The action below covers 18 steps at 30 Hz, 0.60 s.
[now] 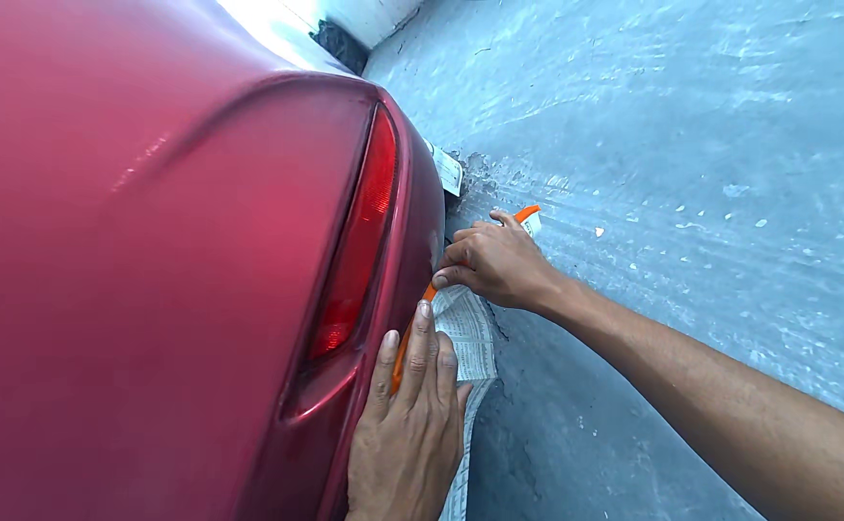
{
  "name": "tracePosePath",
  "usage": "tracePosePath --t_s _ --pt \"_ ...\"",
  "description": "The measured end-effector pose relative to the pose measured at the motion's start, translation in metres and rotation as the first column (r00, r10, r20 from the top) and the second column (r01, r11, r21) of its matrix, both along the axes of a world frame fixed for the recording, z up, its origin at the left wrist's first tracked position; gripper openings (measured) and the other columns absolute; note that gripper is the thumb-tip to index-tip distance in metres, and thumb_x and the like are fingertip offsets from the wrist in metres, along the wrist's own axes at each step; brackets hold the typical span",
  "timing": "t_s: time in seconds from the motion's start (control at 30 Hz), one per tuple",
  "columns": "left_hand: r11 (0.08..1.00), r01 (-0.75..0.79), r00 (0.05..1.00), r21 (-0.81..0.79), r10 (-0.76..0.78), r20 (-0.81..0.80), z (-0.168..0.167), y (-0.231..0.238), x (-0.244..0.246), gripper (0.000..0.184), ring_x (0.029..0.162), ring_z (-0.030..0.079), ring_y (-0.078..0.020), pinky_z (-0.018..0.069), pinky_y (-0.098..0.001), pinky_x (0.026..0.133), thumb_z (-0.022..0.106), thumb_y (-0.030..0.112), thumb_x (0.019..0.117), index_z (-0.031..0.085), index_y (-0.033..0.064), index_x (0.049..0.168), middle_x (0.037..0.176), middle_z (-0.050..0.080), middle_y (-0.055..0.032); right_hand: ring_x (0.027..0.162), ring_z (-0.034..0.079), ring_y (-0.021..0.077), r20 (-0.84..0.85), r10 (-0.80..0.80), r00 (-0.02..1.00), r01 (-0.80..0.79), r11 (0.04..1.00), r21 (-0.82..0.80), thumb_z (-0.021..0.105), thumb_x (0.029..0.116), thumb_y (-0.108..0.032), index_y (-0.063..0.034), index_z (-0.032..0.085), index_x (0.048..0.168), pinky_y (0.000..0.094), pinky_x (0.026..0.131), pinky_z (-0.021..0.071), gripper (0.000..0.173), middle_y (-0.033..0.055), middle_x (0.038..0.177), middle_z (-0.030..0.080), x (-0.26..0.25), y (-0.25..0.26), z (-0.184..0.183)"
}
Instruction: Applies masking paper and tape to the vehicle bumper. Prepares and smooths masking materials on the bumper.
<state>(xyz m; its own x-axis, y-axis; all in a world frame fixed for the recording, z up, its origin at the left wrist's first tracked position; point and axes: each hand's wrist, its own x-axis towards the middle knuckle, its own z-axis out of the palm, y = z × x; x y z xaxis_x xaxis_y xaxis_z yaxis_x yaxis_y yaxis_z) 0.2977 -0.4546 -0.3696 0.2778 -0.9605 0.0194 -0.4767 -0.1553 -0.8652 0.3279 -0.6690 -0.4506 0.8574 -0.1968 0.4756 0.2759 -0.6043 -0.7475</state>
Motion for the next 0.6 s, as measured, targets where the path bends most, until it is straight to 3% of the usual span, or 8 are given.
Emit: tracePosePath --t_s 0.3,0.43,0.6 --pt "1.000 0.003 1.000 0.026 -0.003 -0.005 0.000 -0.003 0.004 0.065 0.146 0.044 -0.0270 0.0189 -0.0503 0.123 0.033 0.048 0.1056 0.062 -0.0039 0.134 0.153 0.051 -0.0194 0.095 0.066 0.0171 0.026 -0.015 1.000 0.015 1.000 0.007 0.058 0.1008 -0.051 -0.0217 0.078 0.097 0.0616 0.112 0.0309 0.036 -0.0011 0.087 0.069 0.002 0.004 -0.002" --pt "0.999 -0.023 0.999 0.043 0.022 0.029 -0.009 -0.011 0.012 0.068 0.149 0.040 -0.0288 0.0178 -0.0492 0.124 0.034 0.049 0.1052 0.062 -0.0051 0.134 0.155 0.047 -0.0214 0.104 0.070 0.0198 -0.001 -0.062 0.998 0.062 0.996 0.059 0.059 0.0987 -0.056 -0.0245 0.078 0.111 0.0624 0.114 0.0324 0.039 0.0000 0.100 0.076 0.006 -0.001 -0.019" --pt "0.997 -0.060 0.998 0.054 0.060 0.001 -0.012 -0.024 0.017 0.071 0.149 0.040 -0.0295 0.0185 -0.0482 0.125 0.036 0.054 0.1032 0.063 -0.0054 0.131 0.153 0.049 -0.0221 0.097 0.069 0.0183 -0.065 0.007 0.998 0.002 0.989 0.147 0.059 0.1000 -0.053 -0.0244 0.079 0.104 0.0583 0.107 0.0387 0.035 -0.0003 0.092 0.075 0.012 -0.018 -0.033"
